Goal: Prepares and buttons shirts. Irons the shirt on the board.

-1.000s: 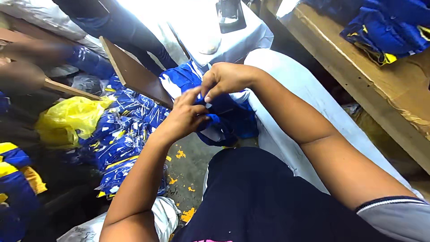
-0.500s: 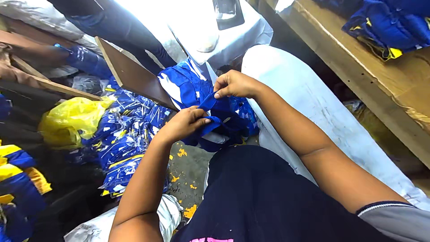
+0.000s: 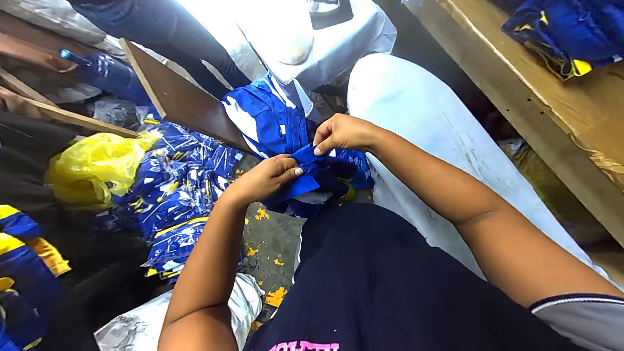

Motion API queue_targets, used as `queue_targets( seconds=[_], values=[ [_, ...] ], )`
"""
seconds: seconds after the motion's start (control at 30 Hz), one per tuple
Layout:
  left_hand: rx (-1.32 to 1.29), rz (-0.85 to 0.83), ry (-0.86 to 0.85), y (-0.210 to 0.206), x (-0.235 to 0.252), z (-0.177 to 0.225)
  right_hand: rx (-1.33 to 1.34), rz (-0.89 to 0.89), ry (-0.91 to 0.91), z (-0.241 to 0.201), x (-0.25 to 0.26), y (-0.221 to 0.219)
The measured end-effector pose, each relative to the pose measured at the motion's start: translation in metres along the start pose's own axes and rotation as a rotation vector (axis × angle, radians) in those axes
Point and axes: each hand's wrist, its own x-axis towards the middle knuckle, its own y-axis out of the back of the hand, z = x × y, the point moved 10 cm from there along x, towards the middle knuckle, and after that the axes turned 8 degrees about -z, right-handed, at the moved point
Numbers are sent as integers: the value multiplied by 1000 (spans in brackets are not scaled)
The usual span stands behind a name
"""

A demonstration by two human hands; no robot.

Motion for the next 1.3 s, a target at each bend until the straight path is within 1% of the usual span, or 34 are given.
queue_targets(
  seconds=[0.03, 0.1, 0.13, 0.17, 0.2, 0.27, 0.33, 0.4, 0.47, 0.53, 0.63, 0.7, 0.77, 0.9, 0.97, 1.07, 1.13, 1.23, 1.3],
  values=[
    [-5, -9, 1, -2, 1, 0, -121, 12, 8, -5, -1, 0],
    [-7, -30, 6, -8, 2, -2, -251, -4, 2, -6, 0, -6],
    [-16, -32, 10, -10, 3, -3, -252, -27, -23, -1, 1, -11],
    [-29, -24, 19, -12, 3, -5, -196, -47, -59, 8, 2, -17],
    [-40, 0, 35, -14, 2, -8, -79, -57, -101, 20, 2, -22],
    [-75, 80, 75, -15, -3, -14, 308, -44, -183, 46, 1, -33],
    [-140, 137, 108, -16, -10, -25, 715, 33, -251, 70, -1, -41],
    [-287, 207, 142, -20, -21, -37, 1045, 130, -286, 91, -1, -48],
    [-578, 281, 218, -33, -32, -56, 1238, 186, -314, 106, 1, -56],
    [-910, 337, 218, -51, -35, -70, 1356, 248, -325, 113, -1, -62],
    [-1193, 424, 234, -76, -35, -80, 1470, 298, -334, 111, -8, -78],
    [-1315, 508, 276, -89, -35, -85, 1494, 269, -348, 111, -10, -93],
    [-1379, 565, 300, -95, -34, -82, 1469, 245, -368, 109, -12, -105],
    [-1288, 619, 341, -99, -31, -79, 1384, 192, -386, 111, -9, -113],
    [-1230, 641, 335, -97, -29, -76, 1376, 229, -353, 112, -7, -107],
    [-1165, 685, 317, -94, -26, -71, 1362, 373, -202, 110, -4, -85],
    [-1125, 717, 314, -91, -23, -67, 1219, 433, -108, 106, -3, -74],
    [-1027, 744, 270, -84, -15, -56, 911, 456, -66, 96, -4, -77],
    [-929, 743, 245, -82, -9, -50, 852, 450, -58, 92, -4, -81]
  ],
)
